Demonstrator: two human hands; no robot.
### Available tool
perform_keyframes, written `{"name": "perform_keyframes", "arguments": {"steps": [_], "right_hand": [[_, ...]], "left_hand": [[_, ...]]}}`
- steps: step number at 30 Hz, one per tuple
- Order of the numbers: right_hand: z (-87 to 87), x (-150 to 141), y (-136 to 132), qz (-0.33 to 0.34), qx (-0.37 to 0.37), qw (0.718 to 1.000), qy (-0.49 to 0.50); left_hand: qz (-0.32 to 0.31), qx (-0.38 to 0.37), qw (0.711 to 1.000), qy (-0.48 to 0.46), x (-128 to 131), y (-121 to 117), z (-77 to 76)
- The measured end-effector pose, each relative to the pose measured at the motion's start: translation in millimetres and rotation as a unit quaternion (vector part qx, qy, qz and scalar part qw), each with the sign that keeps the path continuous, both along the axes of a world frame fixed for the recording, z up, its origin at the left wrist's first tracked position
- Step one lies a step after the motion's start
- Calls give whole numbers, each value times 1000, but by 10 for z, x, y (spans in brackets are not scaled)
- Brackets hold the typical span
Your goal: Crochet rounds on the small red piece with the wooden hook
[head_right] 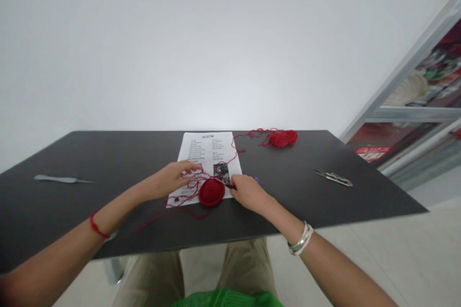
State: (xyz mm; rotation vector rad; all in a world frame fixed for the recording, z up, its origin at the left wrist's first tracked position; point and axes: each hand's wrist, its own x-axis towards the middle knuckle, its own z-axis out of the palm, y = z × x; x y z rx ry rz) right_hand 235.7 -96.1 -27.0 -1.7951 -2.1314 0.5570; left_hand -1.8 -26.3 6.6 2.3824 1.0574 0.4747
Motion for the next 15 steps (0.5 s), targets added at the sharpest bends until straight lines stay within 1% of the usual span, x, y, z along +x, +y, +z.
{"name": "perform_keyframes", "arguments": {"steps": [2,6,7,9,11,13,15], "right_hand": [[30,69,-94,-3,-6,999,38],[192,154,-369,-3,-13,991,131],[244,158,-434,-6,-9,984,175],[344,147,-541,-5,11,975,222],[434,120,-613,4,29,972,235],[510,87,-654,16,31,969,243],[571,48,-679,29,11,963,269]], "left_hand": [[-21,-15,999,-21,74,-54,-25],[-71,-67,992,-83,261,-215,22],[-94,-93,985,-112,306,-260,34],[-136,-168,958,-189,384,-347,38],[-135,-207,938,-242,434,-424,23],[-123,-188,938,-264,448,-487,11],[-137,-154,942,-265,436,-542,19]]}}
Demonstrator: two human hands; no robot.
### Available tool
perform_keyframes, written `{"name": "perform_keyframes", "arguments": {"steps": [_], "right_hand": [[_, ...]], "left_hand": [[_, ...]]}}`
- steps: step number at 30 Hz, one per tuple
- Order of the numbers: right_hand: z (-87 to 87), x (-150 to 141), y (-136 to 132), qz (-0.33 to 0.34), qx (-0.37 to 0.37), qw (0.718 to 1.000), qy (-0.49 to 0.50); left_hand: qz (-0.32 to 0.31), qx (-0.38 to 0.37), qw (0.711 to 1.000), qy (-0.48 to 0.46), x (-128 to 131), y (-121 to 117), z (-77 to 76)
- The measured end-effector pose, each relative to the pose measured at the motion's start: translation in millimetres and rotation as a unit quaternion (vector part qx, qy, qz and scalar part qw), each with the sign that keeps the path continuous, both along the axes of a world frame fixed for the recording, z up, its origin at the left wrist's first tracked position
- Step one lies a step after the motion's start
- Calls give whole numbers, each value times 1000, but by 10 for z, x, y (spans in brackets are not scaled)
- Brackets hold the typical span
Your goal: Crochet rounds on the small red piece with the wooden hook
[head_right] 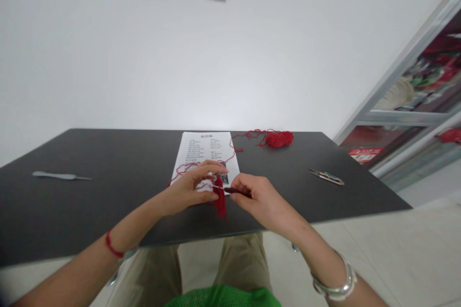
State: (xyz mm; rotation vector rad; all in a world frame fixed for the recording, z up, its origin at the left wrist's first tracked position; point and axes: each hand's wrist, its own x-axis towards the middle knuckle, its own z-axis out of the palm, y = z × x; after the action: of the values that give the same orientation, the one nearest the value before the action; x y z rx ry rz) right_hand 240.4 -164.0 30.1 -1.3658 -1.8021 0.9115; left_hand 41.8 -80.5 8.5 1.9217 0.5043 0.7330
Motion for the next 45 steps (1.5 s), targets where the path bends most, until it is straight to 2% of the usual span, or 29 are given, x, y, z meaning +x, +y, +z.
{"name": "perform_keyframes", "arguments": {"steps": [2,5,7,11,13,15,17,18,20,22,24,25,27,29,33,36,39,42,45], "right_hand": [[42,-41,-19,19,-31,998,53],[50,-92,-40,50,-97,976,187],[11,-115,-45,82,-146,942,292],[-120,-151,-47,153,-223,854,445],[-170,-181,-63,167,-231,817,502],[-193,-228,-103,168,-211,794,545],[-202,-290,-158,163,-169,794,561],[-207,-326,-186,154,-140,804,556],[-226,-398,-226,118,-54,842,524],[-259,-460,-240,56,64,884,460],[-291,-505,-237,0,149,905,399],[-300,-522,-234,-16,164,907,387],[-294,-547,-239,-27,148,899,411],[-255,-567,-262,-21,109,879,463],[-134,-575,-338,13,42,842,537],[-66,-532,-388,43,18,811,583],[-37,-455,-420,63,8,791,609],[-38,-372,-436,75,6,790,609],[-57,-297,-433,85,4,791,606]], "left_hand": [[-15,-4,1000,-4,-23,-56,25],[1,-116,993,-30,-51,-160,65],[21,-180,982,-57,-64,-241,84],[60,-207,972,-98,-82,-406,117],[82,-209,969,-107,-87,-484,145],[111,-186,970,-111,-88,-558,181],[147,-145,972,-112,-82,-629,217],[161,-125,973,-111,-76,-663,231],[187,-95,972,-110,-52,-725,245],[211,-84,967,-113,-22,-776,242],[235,-94,959,-125,3,-810,227],[241,-106,955,-134,7,-820,219],[229,-139,950,-162,-3,-830,205],[191,-189,943,-196,-34,-831,203],[116,-302,912,-253,-113,-845,219],[43,-373,891,-255,-191,-866,214],[-1,-401,886,-230,-353,-855,205],[4,-387,905,-179,-672,-799,247],[73,-336,930,-130,-1186,-745,328]]}}
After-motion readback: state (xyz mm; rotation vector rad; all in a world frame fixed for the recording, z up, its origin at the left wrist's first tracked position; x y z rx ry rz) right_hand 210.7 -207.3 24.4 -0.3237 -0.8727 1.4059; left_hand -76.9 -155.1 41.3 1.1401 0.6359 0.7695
